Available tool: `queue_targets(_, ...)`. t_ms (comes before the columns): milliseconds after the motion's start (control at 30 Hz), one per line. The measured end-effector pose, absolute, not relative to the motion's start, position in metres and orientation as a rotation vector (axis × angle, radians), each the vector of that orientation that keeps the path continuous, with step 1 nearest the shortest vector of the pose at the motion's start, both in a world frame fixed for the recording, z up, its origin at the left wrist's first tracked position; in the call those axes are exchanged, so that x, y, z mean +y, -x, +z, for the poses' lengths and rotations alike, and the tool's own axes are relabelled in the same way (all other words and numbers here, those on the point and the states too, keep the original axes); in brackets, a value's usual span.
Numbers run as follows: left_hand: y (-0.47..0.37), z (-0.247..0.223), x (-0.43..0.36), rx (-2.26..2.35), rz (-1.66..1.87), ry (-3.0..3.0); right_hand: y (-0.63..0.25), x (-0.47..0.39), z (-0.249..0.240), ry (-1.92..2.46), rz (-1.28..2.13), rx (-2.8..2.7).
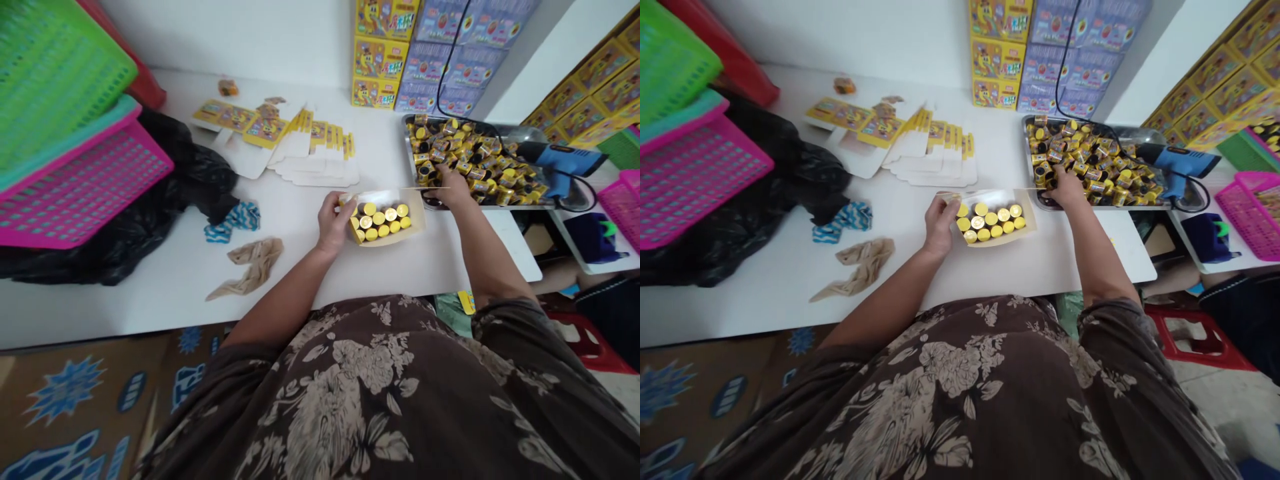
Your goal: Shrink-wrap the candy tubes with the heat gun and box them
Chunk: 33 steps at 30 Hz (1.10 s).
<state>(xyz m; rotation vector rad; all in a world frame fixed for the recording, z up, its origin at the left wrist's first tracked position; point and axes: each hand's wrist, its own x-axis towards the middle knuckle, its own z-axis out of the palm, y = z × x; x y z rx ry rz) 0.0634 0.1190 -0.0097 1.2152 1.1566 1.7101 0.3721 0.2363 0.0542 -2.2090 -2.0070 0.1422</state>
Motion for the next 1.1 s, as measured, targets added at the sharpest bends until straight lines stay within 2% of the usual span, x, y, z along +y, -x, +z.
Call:
queue_targets(300,-0.062,-0.009,0.121,1.153,1.667,-1.230,-0.386,0.220,0.044,2.085,0.111,-1.826)
queue_targets(567,-0.063,-0.003,0.118,1.159,1.678,-1.202,-0.391,0.154,0.050,1.561,-0.001,-1.709)
queue_targets(767,-0.066,-0.006,0.115,1.173,1.667,-1.218,-0.339,0.074,0.057,1.201,0.124,-2.069)
queue_targets(933,-0.067,-0.004,0.115,1.163,1.638,-1.257,-0.292,0.080,0.060,1.335,0.119,-2.326)
queue_targets(1100,-0.068,0.002,0.114,1.142,1.628,-1.244,-0.284,0.098,0.061,1.261,0.194,-2.394)
